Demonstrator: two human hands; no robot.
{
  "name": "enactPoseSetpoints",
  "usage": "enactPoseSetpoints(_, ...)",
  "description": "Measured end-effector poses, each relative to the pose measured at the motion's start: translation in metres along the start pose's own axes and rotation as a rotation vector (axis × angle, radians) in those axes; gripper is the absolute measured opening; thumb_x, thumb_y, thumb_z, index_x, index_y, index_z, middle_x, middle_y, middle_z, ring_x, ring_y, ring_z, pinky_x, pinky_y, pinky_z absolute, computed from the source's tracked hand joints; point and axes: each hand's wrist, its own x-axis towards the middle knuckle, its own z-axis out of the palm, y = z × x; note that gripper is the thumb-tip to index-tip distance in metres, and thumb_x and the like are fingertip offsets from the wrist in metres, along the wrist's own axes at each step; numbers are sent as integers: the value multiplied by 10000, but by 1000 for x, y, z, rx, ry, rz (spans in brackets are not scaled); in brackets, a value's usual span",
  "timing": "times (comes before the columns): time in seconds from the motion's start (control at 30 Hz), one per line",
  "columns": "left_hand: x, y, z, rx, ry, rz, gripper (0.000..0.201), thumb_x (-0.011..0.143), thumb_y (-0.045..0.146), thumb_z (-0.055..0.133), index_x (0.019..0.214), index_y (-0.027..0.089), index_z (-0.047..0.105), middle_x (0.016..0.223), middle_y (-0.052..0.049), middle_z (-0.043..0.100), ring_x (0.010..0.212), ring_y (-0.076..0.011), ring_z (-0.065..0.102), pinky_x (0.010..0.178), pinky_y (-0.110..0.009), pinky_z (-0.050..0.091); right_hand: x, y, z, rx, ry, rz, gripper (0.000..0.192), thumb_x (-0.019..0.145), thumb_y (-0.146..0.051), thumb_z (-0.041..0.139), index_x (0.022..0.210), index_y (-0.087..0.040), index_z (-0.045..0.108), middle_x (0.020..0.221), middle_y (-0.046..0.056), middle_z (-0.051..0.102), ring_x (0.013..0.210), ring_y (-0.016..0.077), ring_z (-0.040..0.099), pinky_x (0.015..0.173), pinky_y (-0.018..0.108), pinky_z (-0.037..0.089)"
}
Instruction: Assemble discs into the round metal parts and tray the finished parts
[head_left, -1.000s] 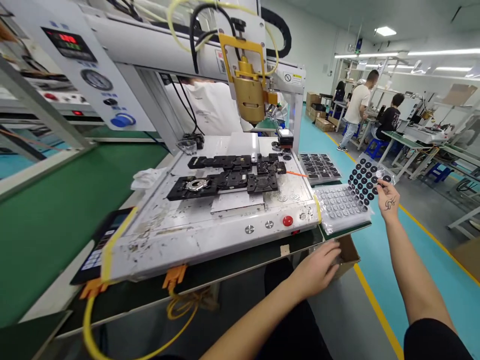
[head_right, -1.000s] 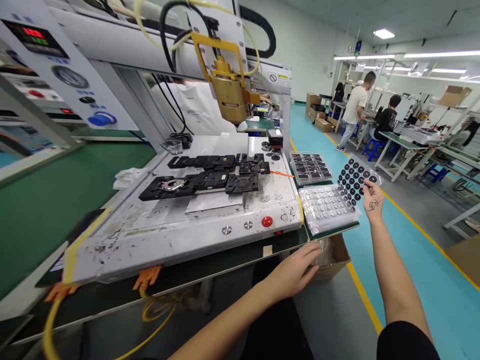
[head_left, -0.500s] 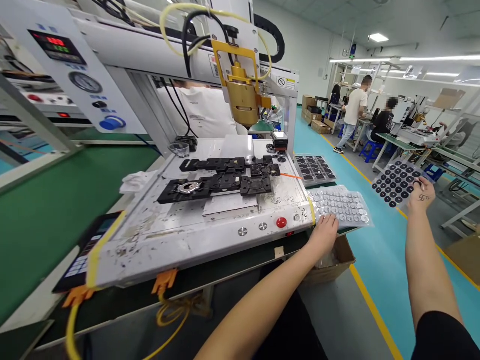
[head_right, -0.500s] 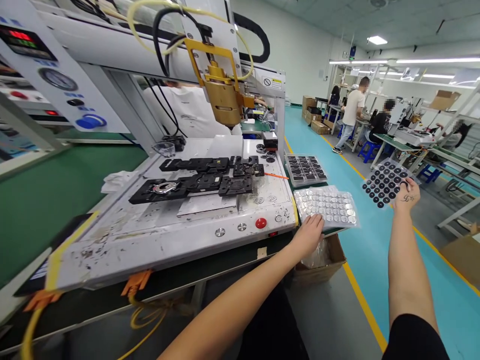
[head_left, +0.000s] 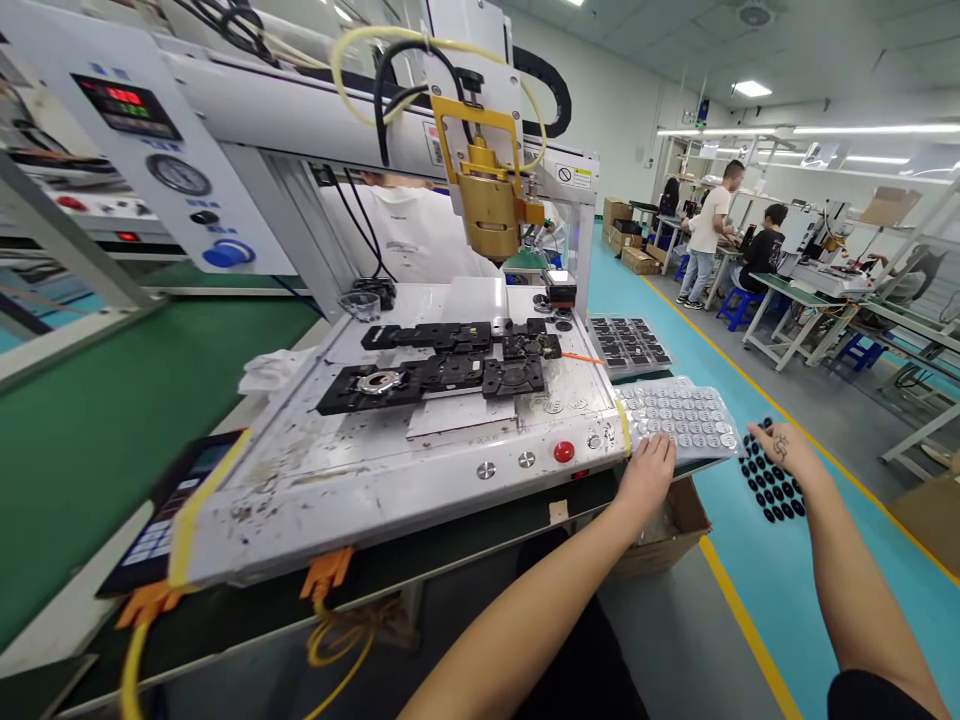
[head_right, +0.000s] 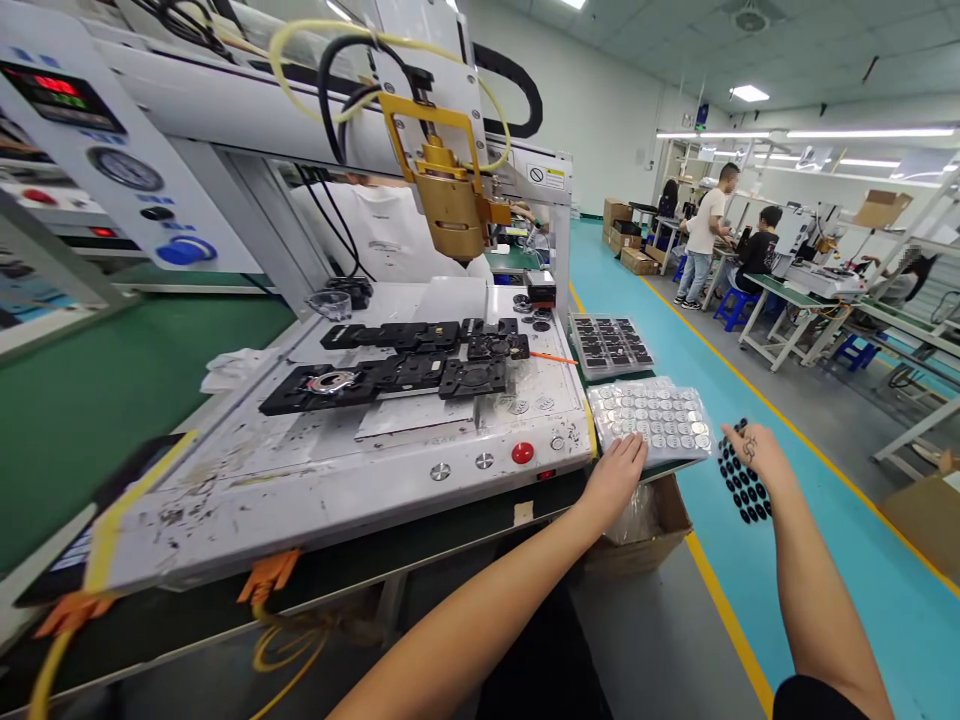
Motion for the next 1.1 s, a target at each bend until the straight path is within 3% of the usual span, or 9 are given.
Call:
enactPoseSetpoints(0.1,2,2,-1,12,3,-6,501,1029,74,494,1522,57,578,1585,-237,598,1481,-323,576,1209,-475,477,-20,-7,23,-35,-135,-50,563,986,-568,668,560,-228,529,476,-38,479,468,150,477,537,296,364)
enactPoseSetpoints(0.2,1,5,-2,31,5,-18,509,1035,76,477,1535,62,577,1595,-237,589,1489,-329,568,1211,-493,475,-26,-14,29,-44,-171,-102,530,943,-564,669,546,-237,543,477,-4,523,511,190,533,555,312,341)
enactPoseSetpoints(0.37,-5,9,-3,67,7,-34,511,1061,106,444,1555,55,568,1616,-235,569,1500,-346,556,1206,-507,472,-17,-25,18,-15,-74,-185,371,900,-542,669,696,-232,650,607,33,645,611,231,599,597,320,374)
enactPoseSetpoints(0.67,-20,12,-5,100,36,-46,559,1081,107,382,1625,80,506,1642,-227,542,1472,-359,574,1186,-540,479,-22,-43,9,147,99,-491,384,1005,-599,568,881,-249,669,1044,95,766,973,284,699,859,362,513)
enactPoseSetpoints(0.93,-20,14,-3,81,45,-70,543,1103,157,378,1624,65,502,1634,-229,551,1513,-385,524,1224,-574,436,-4,-49,19,141,95,-526,393,1014,-601,563,934,-250,722,1110,108,774,1024,289,716,917,379,527)
enactPoseSetpoints(1.1,-17,18,-3,31,36,-112,571,1078,144,428,1644,82,474,1630,-248,544,1518,-401,510,1229,-602,422,4,-51,22,92,108,-444,513,915,-738,635,819,-239,706,988,123,764,864,293,695,788,384,529)
